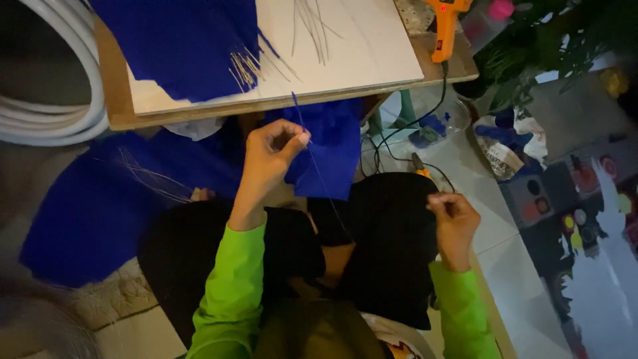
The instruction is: Assembling small craft components by gluing thin wires to blue fabric pieces using a hot glue gun.
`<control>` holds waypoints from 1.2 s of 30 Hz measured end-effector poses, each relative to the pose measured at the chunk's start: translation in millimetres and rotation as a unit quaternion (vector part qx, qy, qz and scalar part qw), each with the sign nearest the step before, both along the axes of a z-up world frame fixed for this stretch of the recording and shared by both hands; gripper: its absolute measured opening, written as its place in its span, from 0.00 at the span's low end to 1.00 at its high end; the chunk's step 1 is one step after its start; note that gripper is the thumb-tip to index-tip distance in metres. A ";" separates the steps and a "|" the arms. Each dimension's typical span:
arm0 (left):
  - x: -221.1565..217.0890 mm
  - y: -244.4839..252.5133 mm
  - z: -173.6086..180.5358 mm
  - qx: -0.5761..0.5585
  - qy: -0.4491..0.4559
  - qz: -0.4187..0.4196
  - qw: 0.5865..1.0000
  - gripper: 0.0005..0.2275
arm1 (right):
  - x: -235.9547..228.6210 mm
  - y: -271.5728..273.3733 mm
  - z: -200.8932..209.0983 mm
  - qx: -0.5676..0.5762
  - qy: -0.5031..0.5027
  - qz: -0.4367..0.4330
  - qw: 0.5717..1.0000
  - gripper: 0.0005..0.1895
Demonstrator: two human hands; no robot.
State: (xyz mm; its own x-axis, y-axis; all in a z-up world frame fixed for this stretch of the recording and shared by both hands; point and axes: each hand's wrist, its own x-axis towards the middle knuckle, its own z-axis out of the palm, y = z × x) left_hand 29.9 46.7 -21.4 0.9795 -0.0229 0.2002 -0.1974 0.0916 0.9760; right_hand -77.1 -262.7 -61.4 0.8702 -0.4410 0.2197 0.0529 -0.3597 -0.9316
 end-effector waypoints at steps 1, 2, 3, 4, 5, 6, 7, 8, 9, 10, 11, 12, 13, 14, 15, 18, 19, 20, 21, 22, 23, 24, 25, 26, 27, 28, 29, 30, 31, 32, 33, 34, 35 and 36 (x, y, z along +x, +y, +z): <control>-1.2 -3.5 1.3 0.002 -0.001 -0.003 1.000 0.02 | 1.9 16.6 10.5 0.002 -0.001 -0.003 1.000 0.07; -2.2 -7.0 2.7 0.000 0.014 -0.014 1.000 0.02 | 4.0 33.1 21.3 -0.004 -0.020 0.023 1.000 0.06; -3.3 -9.8 4.0 -0.002 0.029 -0.023 0.999 0.02 | 6.9 50.0 32.0 -0.009 -0.039 0.049 0.998 0.06; -2.1 -12.2 3.7 0.000 0.028 -0.025 0.999 0.02 | 11.8 60.3 34.0 -0.007 -0.040 0.047 0.998 0.06; -1.6 -13.8 2.7 -0.012 0.035 -0.049 0.998 0.02 | 16.6 71.0 35.9 -0.014 -0.073 0.073 0.995 0.04; -1.1 -15.0 1.4 -0.024 0.042 -0.073 0.996 0.02 | 21.6 82.1 37.7 -0.021 -0.105 0.098 0.989 0.03; -2.3 -19.3 1.2 -0.023 0.041 -0.074 0.996 0.02 | 27.0 90.8 43.7 -0.020 -0.106 0.096 0.989 0.03; -3.5 -23.4 0.9 -0.033 0.049 -0.063 0.996 0.02 | 32.6 99.6 49.9 -0.041 -0.129 0.105 0.985 0.05; -4.4 -27.5 0.8 -0.044 0.057 -0.052 0.996 0.03 | 38.5 108.2 56.3 -0.064 -0.152 0.114 0.980 0.11; -3.6 -29.1 1.2 -0.043 0.056 -0.053 0.996 0.03 | 44.7 113.5 61.1 -0.063 -0.152 0.112 0.980 0.11; -3.8 -30.2 1.2 -0.041 0.053 -0.061 0.996 0.03 | 50.5 119.1 65.6 -0.078 -0.151 0.133 0.976 0.06; -3.8 -31.0 0.9 -0.040 0.049 -0.069 0.996 0.03 | 56.3 124.9 69.8 -0.092 -0.150 0.153 0.972 0.05; -3.7 -31.8 -0.1 -0.040 0.050 -0.069 0.996 0.03 | 59.6 127.2 62.9 -0.092 -0.149 0.154 0.972 0.05; -3.6 -32.5 -1.2 -0.039 0.048 -0.072 0.995 0.03 | 63.0 129.6 55.9 -0.009 -0.112 0.201 0.973 0.09; -3.4 -33.1 -2.1 -0.038 0.046 -0.074 0.995 0.02 | 66.5 132.0 49.1 0.074 -0.074 0.247 0.964 0.14; -4.1 -32.5 2.0 0.009 0.024 -0.059 0.998 0.02 | 62.3 142.4 40.8 0.095 -0.030 0.252 0.963 0.16; -4.1 -32.2 -1.4 0.009 0.027 -0.060 0.998 0.02 | 63.4 142.7 38.6 0.096 -0.028 0.250 0.963 0.16; -4.2 -32.3 -4.6 0.014 0.023 -0.058 0.998 0.02 | 64.4 142.6 36.7 0.078 -0.023 0.230 0.970 0.14; -3.1 -32.7 -6.8 0.019 0.018 -0.056 0.998 0.03 | 66.5 142.4 35.4 0.060 -0.021 0.209 0.976 0.12; -3.9 -34.7 -4.3 0.020 0.018 -0.057 0.998 0.03 | 66.3 140.8 36.4 0.061 -0.021 0.208 0.976 0.12; -4.5 -36.1 -1.7 0.022 0.014 -0.044 0.999 0.02 | 66.4 139.9 37.4 0.028 -0.040 0.184 0.982 0.08; -5.3 -37.4 0.8 0.023 0.009 -0.030 0.999 0.01 | 66.4 139.1 38.4 -0.004 -0.059 0.161 0.985 0.04; -5.4 -37.2 1.4 0.024 0.010 -0.030 0.999 0.01 | 66.4 138.9 38.7 -0.003 -0.058 0.160 0.985 0.04; -5.5 -37.2 2.0 0.026 0.007 -0.025 0.999 0.01 | 66.3 138.6 39.0 -0.033 -0.065 0.155 0.985 0.03; -5.0 -37.6 2.8 0.027 0.003 -0.021 0.999 0.01 | 66.5 137.8 39.5 -0.064 -0.072 0.148 0.984 0.03; -6.1 -39.4 4.0 0.028 0.003 -0.023 0.999 0.01 | 65.3 137.8 40.8 -0.063 -0.072 0.147 0.985 0.03; -7.2 -41.0 5.3 0.031 -0.007 -0.012 0.999 0.02 | 64.1 138.1 42.2 -0.074 -0.070 0.139 0.985 0.03; -8.4 -42.4 6.6 0.034 -0.016 -0.002 0.999 0.03 | 62.8 138.4 43.6 -0.084 -0.068 0.131 0.985 0.03; -9.0 -43.4 7.9 0.034 -0.016 -0.002 0.999 0.03 | 61.2 139.9 45.7 -0.084 -0.068 0.130 0.986 0.03; -9.7 -44.2 9.2 0.043 -0.021 0.005 0.999 0.03 | 59.5 141.5 47.8 -0.093 -0.060 0.120 0.987 0.04; -10.1 -45.0 10.5 0.052 -0.026 0.012 0.998 0.04 | 58.3 143.1 50.0 -0.102 -0.053 0.111 0.987 0.04; -10.9 -47.0 10.0 0.052 -0.026 0.011 0.998 0.04 | 57.8 145.1 53.7 -0.102 -0.053 0.110 0.987 0.04; -12.2 -48.9 9.5 0.070 -0.033 0.026 0.997 0.03 | 56.9 147.3 57.4 -0.093 -0.061 0.108 0.988 0.04; -13.5 -50.8 9.0 0.088 -0.040 0.041 0.994 0.03 | 56.0 149.4 61.1 -0.084 -0.068 0.105 0.988 0.04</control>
